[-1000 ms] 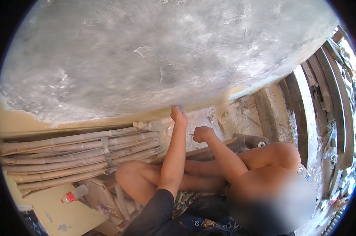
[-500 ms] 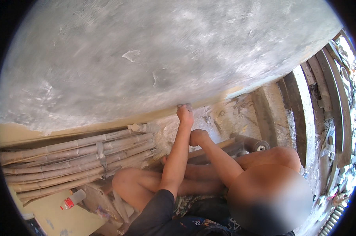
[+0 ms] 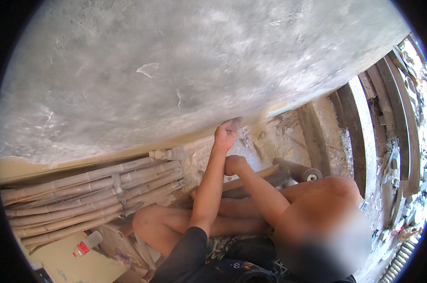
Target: The person uses a scraper to apply and smooth white plaster onto a wall while sitting on the floor.
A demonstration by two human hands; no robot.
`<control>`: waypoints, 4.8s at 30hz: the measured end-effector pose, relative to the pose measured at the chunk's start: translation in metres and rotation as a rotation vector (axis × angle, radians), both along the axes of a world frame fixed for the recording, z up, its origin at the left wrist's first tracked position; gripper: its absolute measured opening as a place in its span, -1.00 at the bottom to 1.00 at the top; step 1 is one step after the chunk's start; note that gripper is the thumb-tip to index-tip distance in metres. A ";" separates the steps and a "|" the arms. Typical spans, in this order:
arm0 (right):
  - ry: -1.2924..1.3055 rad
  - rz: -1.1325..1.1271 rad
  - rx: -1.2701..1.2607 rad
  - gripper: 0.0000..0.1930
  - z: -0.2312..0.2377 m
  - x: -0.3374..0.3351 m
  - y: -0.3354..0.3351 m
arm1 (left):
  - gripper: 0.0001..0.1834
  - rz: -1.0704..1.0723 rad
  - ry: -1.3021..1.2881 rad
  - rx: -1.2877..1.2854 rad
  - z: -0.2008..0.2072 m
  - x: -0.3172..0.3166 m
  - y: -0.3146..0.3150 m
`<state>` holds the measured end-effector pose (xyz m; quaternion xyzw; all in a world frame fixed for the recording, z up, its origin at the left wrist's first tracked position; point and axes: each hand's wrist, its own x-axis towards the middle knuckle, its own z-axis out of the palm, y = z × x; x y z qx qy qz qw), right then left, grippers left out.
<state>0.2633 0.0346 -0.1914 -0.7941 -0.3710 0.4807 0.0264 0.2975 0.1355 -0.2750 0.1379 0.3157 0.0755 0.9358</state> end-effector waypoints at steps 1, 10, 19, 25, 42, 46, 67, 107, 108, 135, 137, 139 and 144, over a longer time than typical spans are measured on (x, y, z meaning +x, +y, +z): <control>0.018 0.010 -0.026 -0.69 -0.010 0.008 -0.006 | -0.70 -0.009 0.002 -0.012 0.000 0.007 -0.010; 0.047 0.050 -0.066 -0.69 -0.022 -0.008 -0.007 | -0.74 0.136 0.042 0.068 -0.023 -0.018 0.009; -0.044 0.046 0.020 -0.66 -0.016 0.001 -0.007 | -0.79 -0.513 0.161 1.398 0.139 -0.047 0.013; -0.050 0.036 0.015 -0.67 -0.004 0.024 -0.027 | -0.75 -1.101 0.414 1.915 0.269 -0.132 0.061; -0.178 0.066 -0.097 -0.67 0.062 0.021 -0.050 | -0.78 -1.407 0.401 1.929 0.208 -0.187 0.071; -0.211 0.088 -0.133 -0.66 0.041 0.021 -0.043 | -0.77 -1.372 0.276 1.929 0.215 -0.184 0.071; 0.040 -0.018 -0.173 -0.67 0.003 0.041 -0.032 | -0.76 -1.504 0.662 1.970 0.194 -0.166 0.054; -0.084 -0.431 0.532 -0.62 0.017 0.010 0.047 | -0.73 -1.423 0.467 1.850 0.176 -0.169 0.053; -0.097 -0.457 0.546 -0.61 0.008 0.012 0.047 | -0.73 -1.361 0.434 1.883 0.173 -0.165 0.050; 0.119 -0.320 0.314 -0.57 0.058 0.074 0.026 | -0.46 -1.791 0.541 1.686 -0.197 -0.128 0.000; 0.122 -0.306 0.386 -0.57 0.061 0.067 0.031 | -0.47 -1.684 0.586 1.716 -0.209 -0.146 0.012; 0.135 -0.303 0.398 -0.58 0.059 0.061 0.033 | -0.48 -1.588 0.600 1.749 -0.215 -0.153 0.024; 0.147 -0.262 0.413 -0.59 0.052 0.046 0.039 | -0.54 -1.216 0.461 1.711 -0.174 -0.144 0.039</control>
